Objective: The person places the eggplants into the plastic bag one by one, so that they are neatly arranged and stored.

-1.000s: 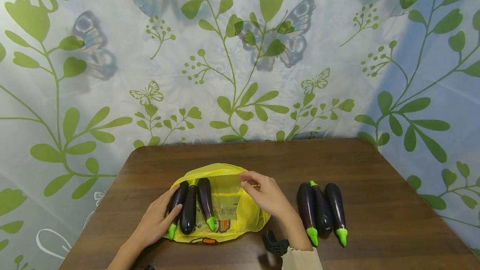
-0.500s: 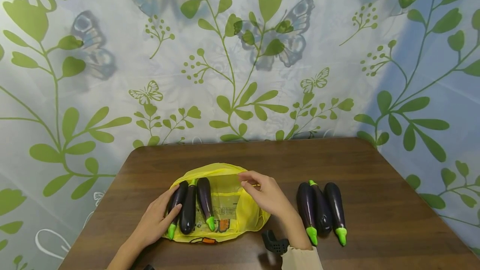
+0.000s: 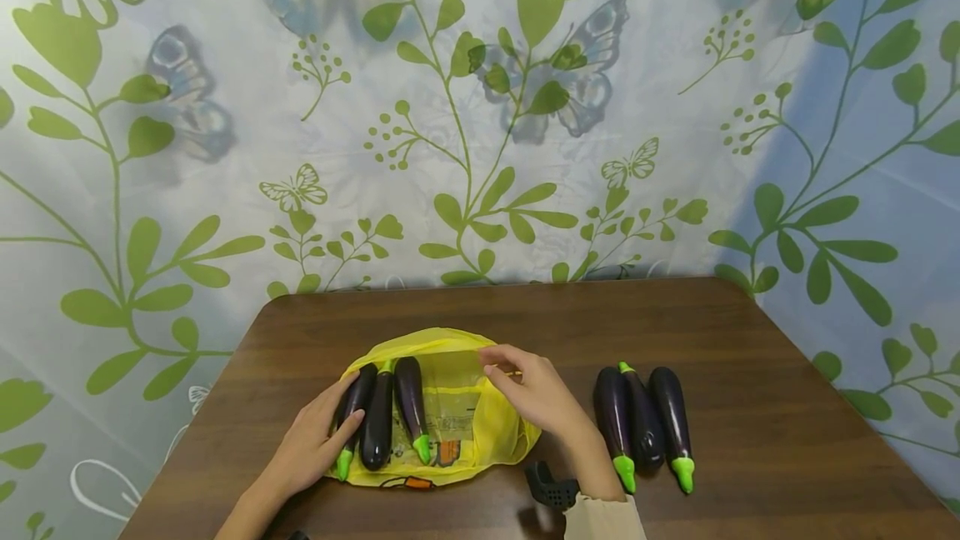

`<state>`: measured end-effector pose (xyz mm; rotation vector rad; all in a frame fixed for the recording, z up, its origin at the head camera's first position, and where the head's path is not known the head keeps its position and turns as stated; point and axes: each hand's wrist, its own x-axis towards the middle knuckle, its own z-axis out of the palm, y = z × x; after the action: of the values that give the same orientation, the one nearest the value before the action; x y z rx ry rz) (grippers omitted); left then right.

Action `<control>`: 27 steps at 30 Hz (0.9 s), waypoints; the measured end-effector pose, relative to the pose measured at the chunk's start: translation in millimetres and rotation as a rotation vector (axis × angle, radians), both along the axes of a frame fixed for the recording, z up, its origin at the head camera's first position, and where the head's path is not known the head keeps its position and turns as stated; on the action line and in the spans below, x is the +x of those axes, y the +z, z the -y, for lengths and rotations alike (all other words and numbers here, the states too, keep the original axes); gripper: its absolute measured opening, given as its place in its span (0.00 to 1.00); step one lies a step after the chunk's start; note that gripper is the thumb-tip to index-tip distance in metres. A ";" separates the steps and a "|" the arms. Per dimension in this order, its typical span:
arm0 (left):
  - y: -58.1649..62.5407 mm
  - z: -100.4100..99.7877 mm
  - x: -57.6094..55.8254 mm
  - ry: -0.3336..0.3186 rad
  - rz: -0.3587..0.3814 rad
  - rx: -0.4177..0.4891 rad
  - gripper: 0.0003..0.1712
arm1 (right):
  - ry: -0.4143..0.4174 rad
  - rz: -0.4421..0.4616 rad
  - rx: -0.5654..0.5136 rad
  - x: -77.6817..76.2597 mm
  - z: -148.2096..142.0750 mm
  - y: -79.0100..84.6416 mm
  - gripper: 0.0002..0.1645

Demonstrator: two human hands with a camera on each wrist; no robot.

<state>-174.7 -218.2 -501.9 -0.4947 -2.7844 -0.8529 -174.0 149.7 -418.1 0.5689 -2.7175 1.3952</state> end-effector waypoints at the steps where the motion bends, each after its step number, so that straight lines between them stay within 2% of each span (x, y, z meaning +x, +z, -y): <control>1: 0.0 -0.2 0.3 0.001 -0.002 0.002 0.37 | 0.004 -0.002 0.003 0.1 0.0 -0.3 0.18; 7: -1.1 -1.9 2.9 0.003 -0.016 0.005 0.37 | 0.055 0.034 0.010 0.2 3.9 -5.6 0.22; 16: -3.1 -1.2 2.1 0.008 0.003 0.001 0.38 | 0.205 0.120 0.055 4.6 22.2 -15.2 0.23; 19: -3.2 -2.0 1.7 0.004 0.007 -0.002 0.38 | 0.206 0.127 0.061 5.1 23.1 -16.1 0.24; 27: -1.0 -2.6 3.4 0.005 -0.002 0.002 0.37 | 0.189 0.047 0.061 3.1 17.5 -13.1 0.24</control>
<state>-171.2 -215.6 -503.0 -0.4877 -2.7812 -0.8535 -170.9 132.2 -431.2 0.8274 -2.8159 1.3837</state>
